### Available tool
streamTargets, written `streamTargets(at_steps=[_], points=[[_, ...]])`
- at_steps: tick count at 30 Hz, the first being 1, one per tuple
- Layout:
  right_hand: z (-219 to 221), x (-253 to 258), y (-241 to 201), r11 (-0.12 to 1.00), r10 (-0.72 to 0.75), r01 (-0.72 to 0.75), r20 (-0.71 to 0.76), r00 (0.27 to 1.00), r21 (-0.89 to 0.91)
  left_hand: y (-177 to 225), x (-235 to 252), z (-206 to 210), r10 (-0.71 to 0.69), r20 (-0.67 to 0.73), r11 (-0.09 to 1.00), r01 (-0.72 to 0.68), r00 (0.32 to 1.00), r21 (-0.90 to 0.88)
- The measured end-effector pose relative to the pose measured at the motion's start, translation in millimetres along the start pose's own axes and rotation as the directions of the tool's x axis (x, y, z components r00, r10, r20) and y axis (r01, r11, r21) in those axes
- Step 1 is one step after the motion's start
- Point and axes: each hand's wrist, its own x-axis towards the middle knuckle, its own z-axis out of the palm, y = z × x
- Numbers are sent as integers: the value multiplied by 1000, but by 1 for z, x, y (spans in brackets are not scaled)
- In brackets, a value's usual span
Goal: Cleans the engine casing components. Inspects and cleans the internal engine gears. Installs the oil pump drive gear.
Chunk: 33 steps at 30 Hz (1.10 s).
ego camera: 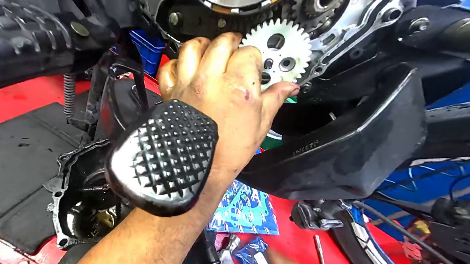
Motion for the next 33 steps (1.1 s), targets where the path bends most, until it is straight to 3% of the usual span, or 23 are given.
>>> streamTargets(at_steps=[5, 12, 17, 22, 27, 33], points=[[-33, 118, -15, 892, -128, 60, -122, 984, -448, 5, -1, -5, -42, 63, 999, 42, 997, -9], [-37, 172, -38, 777, 245, -159, 60, 968, -609, -10, 8, 0, 7, 58, 999, -5, 998, -36], [-32, 169, -39, 888, 400, -368, 68, 914, -276, -17, 14, -9, 37, 203, 999, -33, 978, -19], [-21, 162, -39, 883, 461, -466, 79, 884, 59, -17, 13, -10, 53, 205, 999, -50, 977, -17], [-19, 165, -45, 820, 503, -531, 174, 846, 212, -17, 9, -5, 88, 112, 996, -88, 990, -12], [-9, 162, -39, 804, 484, -511, 163, 860, 305, -14, 9, -1, 73, 97, 997, -75, 993, 11]])
